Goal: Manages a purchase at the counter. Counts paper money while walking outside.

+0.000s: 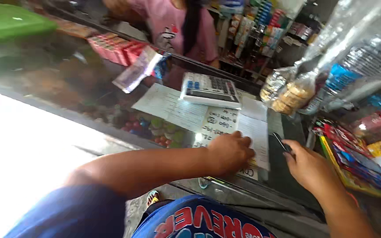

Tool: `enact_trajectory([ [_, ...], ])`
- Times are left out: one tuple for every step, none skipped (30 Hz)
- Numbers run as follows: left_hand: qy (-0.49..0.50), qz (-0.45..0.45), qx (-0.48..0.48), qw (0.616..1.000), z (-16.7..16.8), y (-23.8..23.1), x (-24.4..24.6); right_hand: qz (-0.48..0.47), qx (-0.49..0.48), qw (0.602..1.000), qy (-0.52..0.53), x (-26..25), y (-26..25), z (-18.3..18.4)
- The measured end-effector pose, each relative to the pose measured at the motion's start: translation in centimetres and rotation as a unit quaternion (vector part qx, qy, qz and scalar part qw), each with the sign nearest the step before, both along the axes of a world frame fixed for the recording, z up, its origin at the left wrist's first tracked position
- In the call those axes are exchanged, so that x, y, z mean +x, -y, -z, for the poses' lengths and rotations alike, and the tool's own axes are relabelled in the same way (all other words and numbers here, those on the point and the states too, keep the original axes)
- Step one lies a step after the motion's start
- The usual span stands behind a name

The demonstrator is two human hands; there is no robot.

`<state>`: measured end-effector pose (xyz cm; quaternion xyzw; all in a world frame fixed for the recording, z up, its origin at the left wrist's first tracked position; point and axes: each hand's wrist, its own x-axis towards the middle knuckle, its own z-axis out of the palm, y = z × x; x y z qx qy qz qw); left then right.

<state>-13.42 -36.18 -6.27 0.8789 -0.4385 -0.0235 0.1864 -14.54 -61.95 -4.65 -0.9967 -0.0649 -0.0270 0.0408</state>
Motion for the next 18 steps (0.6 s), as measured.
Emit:
enact_trajectory([
  [-0.015, 0.014, -0.002, 1.000, -0.3, 0.8, 0.0, -0.010, 0.011, 1.000, 0.014, 0.2, -0.1, 0.0],
  [-0.023, 0.029, -0.003, 0.999, -0.6, 1.3, -0.1, -0.019, 0.023, 0.999, 0.033, 0.1, -0.1, -0.1],
  [-0.025, 0.042, -0.001, 0.999, -1.0, 1.4, -0.4, -0.025, 0.037, 0.997, 0.057, -0.1, 0.0, -0.3],
  [-0.019, 0.047, -0.005, 0.999, -1.4, 1.1, -0.8, -0.031, 0.056, 0.995, 0.075, -0.5, 0.1, -0.8],
  [-0.003, 0.044, -0.017, 0.999, -1.8, 0.3, -1.2, -0.038, 0.077, 0.993, 0.084, -1.1, 0.2, -1.3],
  [0.010, 0.036, -0.031, 0.999, -2.0, -1.0, -1.6, -0.047, 0.102, 0.990, 0.081, -1.8, 0.3, -1.9],
  [0.016, 0.023, -0.040, 0.999, -2.2, -2.6, -1.9, -0.056, 0.131, 0.987, 0.072, -2.4, 0.2, -2.5],
  [0.016, 0.007, -0.046, 0.999, -2.4, -4.4, -2.2, -0.066, 0.157, 0.984, 0.059, -2.9, -0.1, -3.1],
  [0.018, -0.010, -0.051, 0.998, -2.4, -6.3, -2.6, -0.079, 0.177, 0.980, 0.053, -3.3, -0.5, -3.4],
  [0.020, -0.026, -0.054, 0.998, -2.3, -8.2, -2.9, -0.095, 0.186, 0.977, 0.053, -3.5, -1.2, -3.6],
  [0.019, -0.041, -0.054, 0.997, -2.1, -10.0, -3.4, -0.115, 0.186, 0.974, 0.062, -3.5, -2.2, -3.9],
  [0.022, -0.054, -0.057, 0.997, -1.8, -11.8, -4.0, -0.140, 0.178, 0.971, 0.079, -3.3, -3.4, -4.0],
  [0.025, -0.064, -0.058, 0.996, -1.5, -13.6, -4.8, -0.165, 0.164, 0.967, 0.106, -3.0, -5.0, -4.1],
  [0.028, -0.071, -0.061, 0.995, -1.2, -15.4, -5.7, -0.186, 0.146, 0.961, 0.142, -2.6, -6.9, -4.1],
  [0.031, -0.078, -0.066, 0.994, -0.9, -17.2, -6.7, -0.202, 0.131, 0.955, 0.172, -2.2, -9.1, -4.1],
  [0.030, -0.088, -0.069, 0.993, -0.6, -19.1, -7.6, -0.217, 0.121, 0.950, 0.188, -1.9, -11.5, -4.1],
  [0.028, -0.100, -0.071, 0.992, -0.3, -21.0, -8.5, -0.229, 0.116, 0.947, 0.194, -1.5, -13.9, -4.3],
  [0.028, -0.114, -0.077, 0.990, 0.2, -22.9, -9.4, -0.242, 0.114, 0.945, 0.189, -1.3, -16.4, -4.5],
])
